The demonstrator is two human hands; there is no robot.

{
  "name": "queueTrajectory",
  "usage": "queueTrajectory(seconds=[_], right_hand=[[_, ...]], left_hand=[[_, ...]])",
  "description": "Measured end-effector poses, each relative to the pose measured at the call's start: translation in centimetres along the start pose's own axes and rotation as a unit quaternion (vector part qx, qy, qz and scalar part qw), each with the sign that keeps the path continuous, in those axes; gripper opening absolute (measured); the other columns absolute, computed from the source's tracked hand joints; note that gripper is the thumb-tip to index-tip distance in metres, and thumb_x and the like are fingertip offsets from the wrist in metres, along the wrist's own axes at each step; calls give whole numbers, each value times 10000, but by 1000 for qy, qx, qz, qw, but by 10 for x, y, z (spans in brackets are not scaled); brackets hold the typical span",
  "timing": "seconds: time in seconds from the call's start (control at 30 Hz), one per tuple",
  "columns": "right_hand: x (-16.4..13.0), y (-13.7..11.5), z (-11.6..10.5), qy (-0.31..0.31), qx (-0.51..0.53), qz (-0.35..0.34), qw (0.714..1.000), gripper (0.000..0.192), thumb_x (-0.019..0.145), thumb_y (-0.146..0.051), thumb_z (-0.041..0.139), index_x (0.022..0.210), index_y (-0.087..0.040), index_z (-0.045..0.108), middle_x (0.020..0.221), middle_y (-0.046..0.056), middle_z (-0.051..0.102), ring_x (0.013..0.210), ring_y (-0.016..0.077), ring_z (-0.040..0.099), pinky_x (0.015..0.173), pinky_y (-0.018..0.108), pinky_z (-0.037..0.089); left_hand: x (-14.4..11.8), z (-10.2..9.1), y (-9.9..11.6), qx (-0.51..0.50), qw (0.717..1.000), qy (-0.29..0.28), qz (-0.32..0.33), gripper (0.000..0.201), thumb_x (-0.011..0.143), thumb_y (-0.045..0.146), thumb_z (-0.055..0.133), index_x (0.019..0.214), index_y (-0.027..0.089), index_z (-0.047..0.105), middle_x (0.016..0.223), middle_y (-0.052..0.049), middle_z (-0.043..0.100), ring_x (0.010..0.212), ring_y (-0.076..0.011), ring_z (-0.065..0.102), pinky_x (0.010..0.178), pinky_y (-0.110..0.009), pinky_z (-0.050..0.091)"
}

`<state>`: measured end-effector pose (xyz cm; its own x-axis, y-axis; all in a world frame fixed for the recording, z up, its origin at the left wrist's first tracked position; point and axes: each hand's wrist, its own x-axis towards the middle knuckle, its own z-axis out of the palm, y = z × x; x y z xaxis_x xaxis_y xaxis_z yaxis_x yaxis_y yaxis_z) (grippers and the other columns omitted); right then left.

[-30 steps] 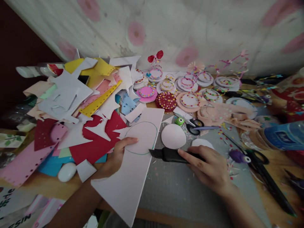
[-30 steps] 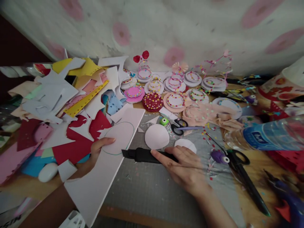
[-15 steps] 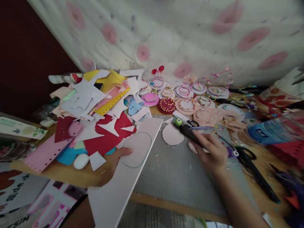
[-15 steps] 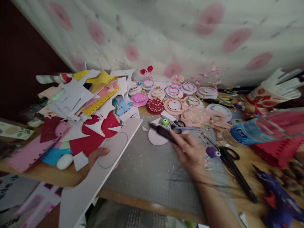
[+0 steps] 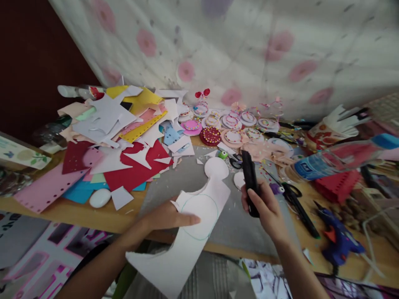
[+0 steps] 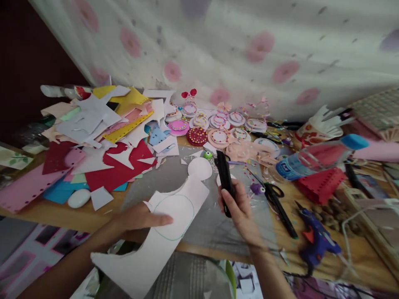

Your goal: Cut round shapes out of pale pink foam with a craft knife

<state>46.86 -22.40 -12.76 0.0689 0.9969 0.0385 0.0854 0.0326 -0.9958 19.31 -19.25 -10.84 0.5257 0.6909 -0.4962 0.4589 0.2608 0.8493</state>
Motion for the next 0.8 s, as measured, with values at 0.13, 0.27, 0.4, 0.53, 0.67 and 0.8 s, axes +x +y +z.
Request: queueTrajectory(seconds=[0.13,0.27,0.4,0.53,0.67,0.8], right_hand=[[-26,-5,-21,-31,-51,31,998,363,931,-376,544,1274,-305,447,834,-17,566,521,88,477,436,203,415],[-40,-13,-35,-37,-121,52,991,534,944,-396,520,1444,-343,337,792,-14,565,503,93,479,429,203,435],[-46,-12,-41,-6,-174,46,984,570,934,-397,541,1470,-344,354,754,-15,565,486,95,494,419,201,454],[-48,-6,-45,-5,-256,25,966,554,941,-384,527,1473,-322,383,737,-5,630,458,103,522,400,198,463],[-44,-9,-47,-67,-381,-33,921,512,953,-359,504,1456,-304,427,1033,51,730,771,177,708,677,265,585],[-31,-24,-39,-177,-452,-82,870,502,984,-290,452,1481,-296,382,1263,74,658,1015,200,691,884,301,544]], left_hand=[[18,-5,-3,57,990,-132,10,530,646,419,766,1115,211,633,1097,-33,739,949,-234,688,809,-321,548],[43,-29,9,195,961,-194,-8,515,600,466,798,1022,209,651,1052,-42,745,953,-242,688,788,-310,541],[72,-71,35,241,937,-254,-4,465,726,465,702,1077,169,633,847,-57,744,702,-205,693,633,-296,537],[70,-80,47,378,914,-78,125,537,814,407,631,1259,122,538,1117,-147,683,1013,-262,652,855,-375,515],[39,-36,20,494,831,112,232,633,895,516,511,1347,75,477,1407,-209,504,1320,-317,450,1092,-459,351],[24,3,-23,518,818,128,213,891,856,671,467,1469,41,320,1550,-214,307,1436,-334,282,1164,-502,218]])
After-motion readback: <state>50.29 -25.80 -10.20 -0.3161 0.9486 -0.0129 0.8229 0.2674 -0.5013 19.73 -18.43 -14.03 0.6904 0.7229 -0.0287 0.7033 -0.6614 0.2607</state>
